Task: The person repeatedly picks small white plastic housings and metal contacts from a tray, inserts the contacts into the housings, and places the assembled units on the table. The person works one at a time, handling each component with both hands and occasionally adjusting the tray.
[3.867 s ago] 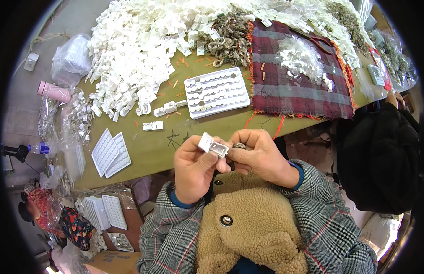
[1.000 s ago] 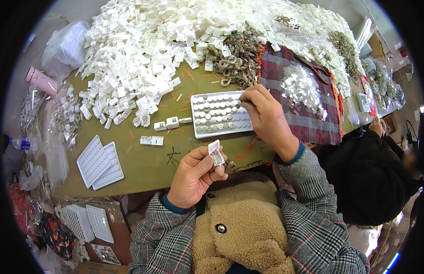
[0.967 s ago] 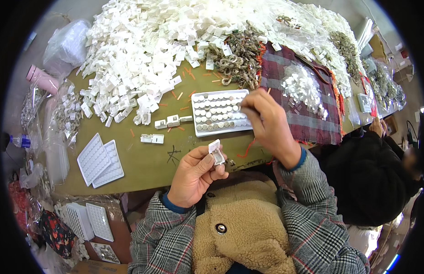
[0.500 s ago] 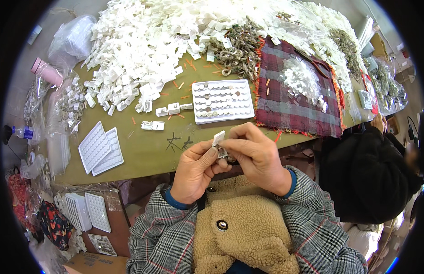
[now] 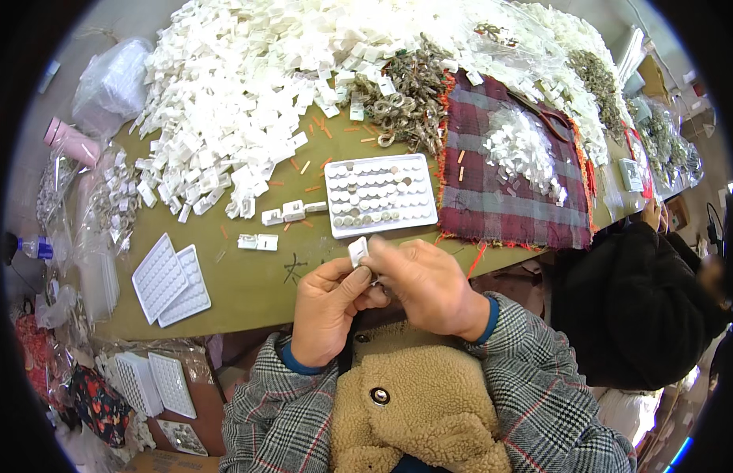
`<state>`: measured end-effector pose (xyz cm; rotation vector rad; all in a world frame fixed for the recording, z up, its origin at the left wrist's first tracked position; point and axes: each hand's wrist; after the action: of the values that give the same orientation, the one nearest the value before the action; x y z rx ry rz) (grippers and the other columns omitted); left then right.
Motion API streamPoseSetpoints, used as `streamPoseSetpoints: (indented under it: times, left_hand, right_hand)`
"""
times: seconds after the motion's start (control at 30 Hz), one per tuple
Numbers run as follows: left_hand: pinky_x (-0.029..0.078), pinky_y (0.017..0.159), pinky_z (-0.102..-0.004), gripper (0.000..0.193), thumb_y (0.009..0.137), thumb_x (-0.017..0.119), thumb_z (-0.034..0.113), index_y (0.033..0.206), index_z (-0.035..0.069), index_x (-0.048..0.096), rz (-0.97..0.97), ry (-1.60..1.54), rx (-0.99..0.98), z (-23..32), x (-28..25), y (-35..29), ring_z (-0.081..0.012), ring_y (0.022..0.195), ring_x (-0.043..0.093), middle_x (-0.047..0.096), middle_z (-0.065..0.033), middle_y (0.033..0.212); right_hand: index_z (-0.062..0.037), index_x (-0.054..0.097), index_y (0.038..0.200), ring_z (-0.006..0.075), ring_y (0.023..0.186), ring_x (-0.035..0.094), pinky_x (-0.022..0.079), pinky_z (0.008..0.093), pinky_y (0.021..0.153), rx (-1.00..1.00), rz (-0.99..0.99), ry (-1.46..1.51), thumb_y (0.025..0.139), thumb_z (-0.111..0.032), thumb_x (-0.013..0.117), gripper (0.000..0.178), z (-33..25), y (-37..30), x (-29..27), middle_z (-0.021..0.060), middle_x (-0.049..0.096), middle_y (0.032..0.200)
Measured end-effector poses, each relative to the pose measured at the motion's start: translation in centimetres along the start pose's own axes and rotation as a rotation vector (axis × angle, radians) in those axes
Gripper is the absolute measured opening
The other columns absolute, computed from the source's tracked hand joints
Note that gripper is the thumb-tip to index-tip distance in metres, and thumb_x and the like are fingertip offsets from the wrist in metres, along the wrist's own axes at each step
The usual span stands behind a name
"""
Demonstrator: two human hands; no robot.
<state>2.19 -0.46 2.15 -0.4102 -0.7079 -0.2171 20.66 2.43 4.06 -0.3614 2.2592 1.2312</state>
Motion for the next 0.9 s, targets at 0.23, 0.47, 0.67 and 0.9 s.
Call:
streamPoseSetpoints:
  times: [0.23, 0.47, 0.67, 0.9]
  left_hand:
    - [0.062, 0.068, -0.0360, 0.025, 0.096, 0.060, 0.008, 0.115, -0.007, 0.063, 0.033, 0.132, -0.081, 0.8, -0.2, 0.3, -0.0183, 0.071, 0.068, 0.070, -0.0171, 0.094]
    - [0.062, 0.067, -0.0358, 0.026, 0.097, 0.060, 0.009, 0.118, -0.006, 0.062, 0.007, 0.075, -0.059, 1.3, -0.3, 0.5, -0.0172, 0.071, 0.066, 0.070, -0.0167, 0.096]
    - [0.062, 0.079, -0.0348, 0.031, 0.100, 0.055, 0.008, 0.128, -0.007, 0.056, -0.008, -0.038, -0.028, 1.3, -0.2, 0.7, -0.0165, 0.084, 0.067, 0.068, -0.0169, 0.105]
    - [0.061, 0.084, -0.0327, 0.033, 0.103, 0.053, 0.008, 0.133, -0.005, 0.055, -0.069, -0.132, -0.083, 0.5, 0.0, 0.5, -0.0166, 0.090, 0.070, 0.068, -0.0123, 0.110]
  right_hand:
    - [0.0029, 0.066, 0.104, 0.0318, 0.078, 0.064, 0.051, 0.0372, 0.068, 0.604, 0.189, -0.155, 0.086, 0.004, 0.065, 0.018, 3.7, 1.5, -1.7, 0.0153, 0.062, 0.091]
    - [0.0006, 0.068, 0.099, 0.0323, 0.084, 0.062, 0.051, 0.0401, 0.073, 0.627, -0.003, -0.284, 0.084, 0.001, 0.065, 0.016, 5.3, 2.0, -1.2, 0.0135, 0.060, 0.089]
    - [0.0022, 0.067, 0.094, 0.0271, 0.075, 0.063, 0.050, 0.0332, 0.067, 0.557, 0.146, -0.240, 0.084, 0.004, 0.068, 0.010, 3.6, 1.4, -1.1, 0.0133, 0.063, 0.086]
    - [0.0011, 0.066, 0.093, 0.0279, 0.070, 0.065, 0.052, 0.0348, 0.061, 0.353, 0.067, 0.167, 0.082, 0.003, 0.070, 0.012, -0.2, 0.6, -0.7, 0.0135, 0.064, 0.085]
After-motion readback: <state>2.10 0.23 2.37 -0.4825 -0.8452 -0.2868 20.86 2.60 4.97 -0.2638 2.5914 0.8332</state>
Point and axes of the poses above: each hand's wrist, its own y-axis towards the middle knuckle, its own x-axis out of the palm, z = x × y
